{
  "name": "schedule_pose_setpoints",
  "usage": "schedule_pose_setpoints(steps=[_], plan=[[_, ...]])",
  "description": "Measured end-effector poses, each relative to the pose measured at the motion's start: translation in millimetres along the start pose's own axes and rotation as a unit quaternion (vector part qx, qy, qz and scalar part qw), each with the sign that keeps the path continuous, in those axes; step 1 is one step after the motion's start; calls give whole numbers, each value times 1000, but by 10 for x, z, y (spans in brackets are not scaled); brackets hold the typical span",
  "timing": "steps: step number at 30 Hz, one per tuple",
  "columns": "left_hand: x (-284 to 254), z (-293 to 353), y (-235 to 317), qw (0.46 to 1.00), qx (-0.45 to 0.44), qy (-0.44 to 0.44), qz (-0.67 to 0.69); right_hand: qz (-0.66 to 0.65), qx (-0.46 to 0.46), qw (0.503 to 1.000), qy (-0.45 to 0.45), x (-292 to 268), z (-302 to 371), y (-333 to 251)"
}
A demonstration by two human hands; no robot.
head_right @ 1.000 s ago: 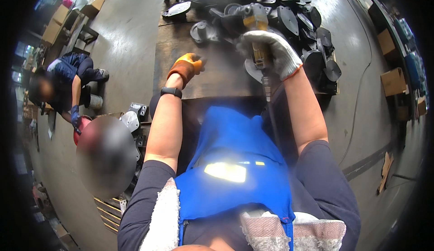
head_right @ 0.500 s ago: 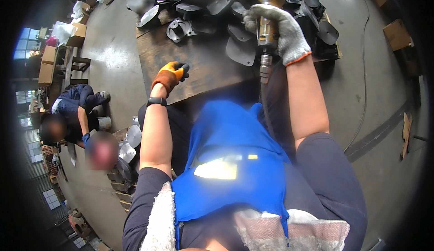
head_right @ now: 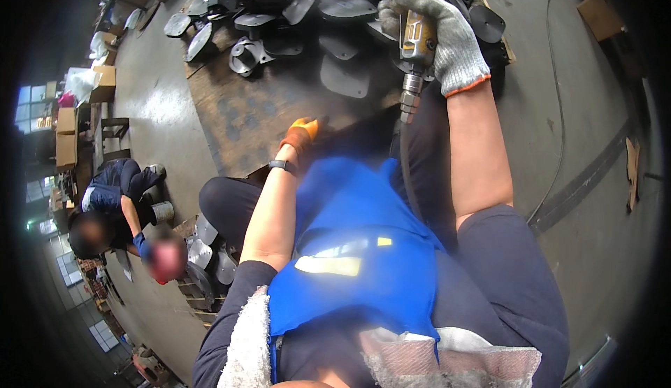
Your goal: The person sits on the floor and uses a handheld angle grinder to smooth the edges of metal parts. They hold each part with a gloved hand, grind the surface, and then place the finished part onto a wooden pallet.
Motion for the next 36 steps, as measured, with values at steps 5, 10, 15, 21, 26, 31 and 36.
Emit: schedule_pose_setpoints(steps=[5,10,15,21,26,31,36], plan=[[-111,-450,-375,997,-52,-28,45,29,-8,999,38,-236,75,-84],[-109,-540,28,995,-83,57,26,14,-35,998,55,-373,192,-159],[-155,-1104,148,993,-46,5,108,-2,-31,997,68,-442,210,-135],[40,-2019,-113,980,-71,-21,184,-4,-38,995,94,-523,340,-241],[-780,-3005,-696,996,67,38,54,5,-16,995,100,-412,159,-114],[4,-2417,-523,988,27,47,141,12,19,997,75,-307,41,106],[-107,-1839,-767,967,9,242,81,-45,58,990,120,16,-104,238]])
Point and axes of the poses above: each hand's wrist, its own z-axis away from the middle knuckle, its own x-axis out of the palm, y = z × x, the point moved 9 cm from there along -z, towards the middle knuckle, and after that the axes turned 14 degrees about -y, right-handed, at the moved point
